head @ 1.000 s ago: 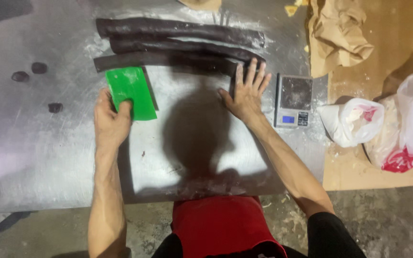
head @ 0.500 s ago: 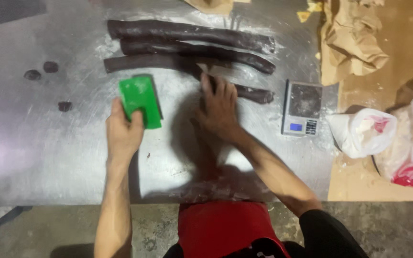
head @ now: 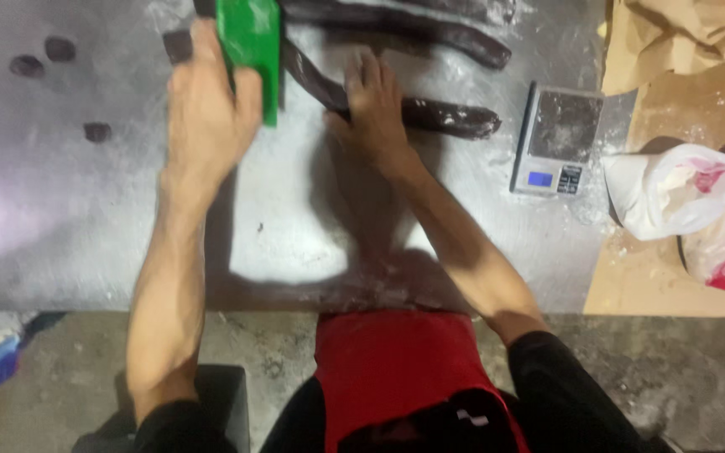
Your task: The person rolls a long dark dough rope on a metal table, then uses a green plastic scraper to cut it into small pieces. Each piece is placed on a digital scale to check its weight. The process is repeated with another dough rope.
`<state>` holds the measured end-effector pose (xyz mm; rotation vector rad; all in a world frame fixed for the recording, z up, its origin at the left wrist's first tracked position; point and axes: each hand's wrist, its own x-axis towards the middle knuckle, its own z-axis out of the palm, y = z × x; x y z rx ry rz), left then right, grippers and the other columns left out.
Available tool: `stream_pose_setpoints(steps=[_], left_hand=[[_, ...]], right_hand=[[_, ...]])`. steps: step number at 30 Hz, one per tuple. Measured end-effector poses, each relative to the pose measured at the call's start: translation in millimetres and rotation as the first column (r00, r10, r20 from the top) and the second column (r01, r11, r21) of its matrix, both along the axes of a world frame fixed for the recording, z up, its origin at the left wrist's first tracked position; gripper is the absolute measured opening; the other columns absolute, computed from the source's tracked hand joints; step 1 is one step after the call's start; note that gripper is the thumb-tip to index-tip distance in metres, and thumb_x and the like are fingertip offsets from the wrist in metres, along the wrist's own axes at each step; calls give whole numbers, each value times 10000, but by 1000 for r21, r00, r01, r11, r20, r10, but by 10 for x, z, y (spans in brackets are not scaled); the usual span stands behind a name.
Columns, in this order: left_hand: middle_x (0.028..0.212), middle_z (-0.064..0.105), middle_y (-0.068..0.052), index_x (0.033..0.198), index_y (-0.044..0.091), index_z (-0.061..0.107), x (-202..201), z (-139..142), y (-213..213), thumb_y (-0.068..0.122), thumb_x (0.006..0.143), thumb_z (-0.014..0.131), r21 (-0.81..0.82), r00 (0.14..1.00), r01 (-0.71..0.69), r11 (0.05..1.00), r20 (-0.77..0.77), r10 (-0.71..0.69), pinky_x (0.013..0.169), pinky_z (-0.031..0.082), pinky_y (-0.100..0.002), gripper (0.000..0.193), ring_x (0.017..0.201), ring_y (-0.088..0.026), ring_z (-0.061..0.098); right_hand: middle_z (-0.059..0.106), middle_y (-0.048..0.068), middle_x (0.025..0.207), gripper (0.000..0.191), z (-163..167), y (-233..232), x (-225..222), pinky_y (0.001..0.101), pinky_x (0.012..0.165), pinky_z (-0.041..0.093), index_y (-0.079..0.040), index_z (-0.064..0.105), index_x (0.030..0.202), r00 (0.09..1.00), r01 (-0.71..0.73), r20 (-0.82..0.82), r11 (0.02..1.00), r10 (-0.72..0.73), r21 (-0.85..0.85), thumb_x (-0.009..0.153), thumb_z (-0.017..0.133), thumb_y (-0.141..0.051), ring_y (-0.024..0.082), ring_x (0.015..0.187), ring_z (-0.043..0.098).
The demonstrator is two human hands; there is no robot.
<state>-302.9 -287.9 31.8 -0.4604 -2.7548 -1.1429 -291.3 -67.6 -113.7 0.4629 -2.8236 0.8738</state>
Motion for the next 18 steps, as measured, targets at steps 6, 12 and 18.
stream_pose_setpoints(steps=[6, 12, 18], left_hand=[[629, 635, -195, 1309, -109, 433, -136, -58, 123, 50, 989, 498, -168, 1000, 9, 986, -11, -11, 430, 483, -481, 362, 490, -377, 631], [651, 662, -209, 1182, -65, 507, -300, -572, 482, 143, 964, 577, -405, 991, 100, 909, 126, -53, 570, 552, -504, 309, 563, -376, 665], [769, 700, -154, 1174, -5, 668, 135, -248, -493, 136, 975, 563, -137, 855, -57, 989, 505, 119, 631, 548, -487, 265, 655, -353, 692]], right_hand=[[525, 211, 1269, 576, -64, 160, 96, 514, 1009, 394, 13, 517, 1443, 998, -54, 30, 998, 55, -37, 943, 739, -165, 373, 1170, 490], [487, 244, 1399, 659, 72, 174, 167, 530, 1101, 368, -31, 470, 1513, 997, -53, 50, 996, 57, -76, 936, 750, -182, 431, 1277, 454], [324, 308, 1603, 870, 522, 1026, 353, 596, 1246, 234, -60, 368, 1581, 983, -9, 185, 1000, 11, -12, 859, 800, -280, 476, 1503, 291]])
